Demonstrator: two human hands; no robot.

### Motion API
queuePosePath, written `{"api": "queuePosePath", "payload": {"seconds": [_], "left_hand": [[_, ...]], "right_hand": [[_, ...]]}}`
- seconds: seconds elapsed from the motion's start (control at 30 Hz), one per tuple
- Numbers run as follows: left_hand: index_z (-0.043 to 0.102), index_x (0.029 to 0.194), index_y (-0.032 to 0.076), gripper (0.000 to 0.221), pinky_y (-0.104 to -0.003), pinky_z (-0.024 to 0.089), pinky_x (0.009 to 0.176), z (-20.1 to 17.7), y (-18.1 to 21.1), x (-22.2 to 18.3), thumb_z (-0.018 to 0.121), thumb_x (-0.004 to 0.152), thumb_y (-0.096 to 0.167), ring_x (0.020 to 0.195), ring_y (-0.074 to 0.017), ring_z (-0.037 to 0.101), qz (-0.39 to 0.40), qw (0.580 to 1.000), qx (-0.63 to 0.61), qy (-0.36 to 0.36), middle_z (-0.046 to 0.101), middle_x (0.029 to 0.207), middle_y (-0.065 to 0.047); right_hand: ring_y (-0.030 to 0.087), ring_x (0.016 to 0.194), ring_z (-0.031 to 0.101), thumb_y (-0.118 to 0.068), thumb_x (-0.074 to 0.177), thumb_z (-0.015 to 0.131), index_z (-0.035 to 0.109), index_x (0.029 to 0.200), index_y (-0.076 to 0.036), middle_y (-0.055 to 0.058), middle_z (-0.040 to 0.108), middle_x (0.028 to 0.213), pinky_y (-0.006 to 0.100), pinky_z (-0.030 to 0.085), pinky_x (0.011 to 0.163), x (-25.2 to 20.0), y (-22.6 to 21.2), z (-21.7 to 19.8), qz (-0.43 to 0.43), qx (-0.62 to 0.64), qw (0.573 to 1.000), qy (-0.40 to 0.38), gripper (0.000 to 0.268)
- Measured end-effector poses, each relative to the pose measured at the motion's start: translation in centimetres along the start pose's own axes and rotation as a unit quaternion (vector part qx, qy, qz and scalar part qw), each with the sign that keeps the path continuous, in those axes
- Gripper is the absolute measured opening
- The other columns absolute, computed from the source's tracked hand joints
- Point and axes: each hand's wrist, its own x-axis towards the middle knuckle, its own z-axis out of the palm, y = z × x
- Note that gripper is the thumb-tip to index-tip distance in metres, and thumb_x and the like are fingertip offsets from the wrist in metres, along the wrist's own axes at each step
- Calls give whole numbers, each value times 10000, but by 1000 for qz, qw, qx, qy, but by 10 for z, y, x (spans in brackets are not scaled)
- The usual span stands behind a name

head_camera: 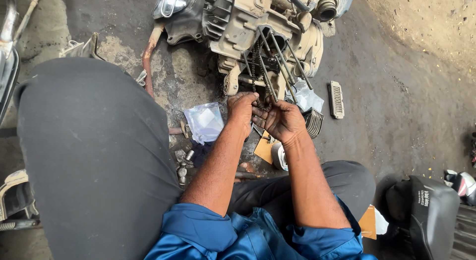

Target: The person sits on the ground beside a disassembled scooter engine and fits a small component into the crankcase, tapping it with a hammer and tightening fasteners with a socket, working among scattered engine parts, covers, and hardware on the floor.

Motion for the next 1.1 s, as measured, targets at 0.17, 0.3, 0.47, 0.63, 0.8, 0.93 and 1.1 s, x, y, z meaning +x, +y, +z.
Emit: {"api": "queuePosePath", "payload": {"seconds": [0.17, 0.3, 0.47, 0.63, 0.8, 0.93, 1.1], "left_hand": [[661, 870, 47, 119, -278, 322, 322, -1, 3, -2, 607, 886, 152, 439, -87, 485, -32, 999, -43, 2, 564, 651, 9], [657, 875, 84, 162, -258, 278, 331, -3, 3, -2, 542, 897, 195, 437, -56, 414, -74, 995, -60, -3, 530, 621, 51], [652, 898, 83, 166, -255, 272, 345, -2, 5, -4, 526, 894, 192, 438, -56, 410, -87, 994, -66, -1, 522, 620, 55], [650, 910, 90, 159, -254, 265, 360, -1, 7, -6, 535, 898, 199, 446, -55, 405, -90, 994, -57, 7, 520, 627, 57], [663, 910, 94, 174, -251, 263, 372, -2, 7, -7, 532, 901, 209, 450, -53, 401, -98, 994, -47, 11, 521, 625, 60], [667, 907, 93, 178, -254, 273, 383, -3, 6, -6, 535, 908, 212, 460, -57, 413, -92, 995, -40, 13, 535, 628, 54], [675, 910, 101, 185, -248, 281, 389, -3, 6, -7, 535, 911, 223, 473, -57, 417, -92, 995, -26, 19, 540, 637, 56]], "right_hand": [[337, 1066, 693, -237, 1005, 548, 708, 1086, -15, 197, 727, 1150, 499, 529, 951, 0, 2, -8, 8, 16, 999, -49, 285], [357, 1090, 692, -267, 1017, 554, 697, 1023, -22, 216, 728, 1163, 505, 527, 958, -1, 7, -10, 16, 49, 996, -68, 284], [358, 1091, 689, -273, 1028, 555, 690, 1019, -10, 217, 722, 1162, 505, 529, 968, -2, 9, -12, 12, 60, 996, -58, 296], [361, 1082, 696, -274, 1039, 536, 670, 1113, 13, 220, 724, 1159, 501, 533, 964, -1, 11, -13, 11, 72, 995, -64, 325], [350, 1058, 698, -284, 1040, 516, 665, 1205, 33, 210, 721, 1145, 499, 534, 963, -2, 14, -12, 7, 77, 995, -57, 387], [350, 1041, 704, -279, 1035, 510, 657, 1183, 24, 205, 723, 1123, 501, 538, 964, 1, 15, -16, 8, 82, 995, -57, 368], [326, 998, 707, -278, 1016, 496, 664, 1142, 12, 186, 725, 1078, 488, 551, 929, -2, 17, -6, 1, 70, 997, -35, 359]]}}
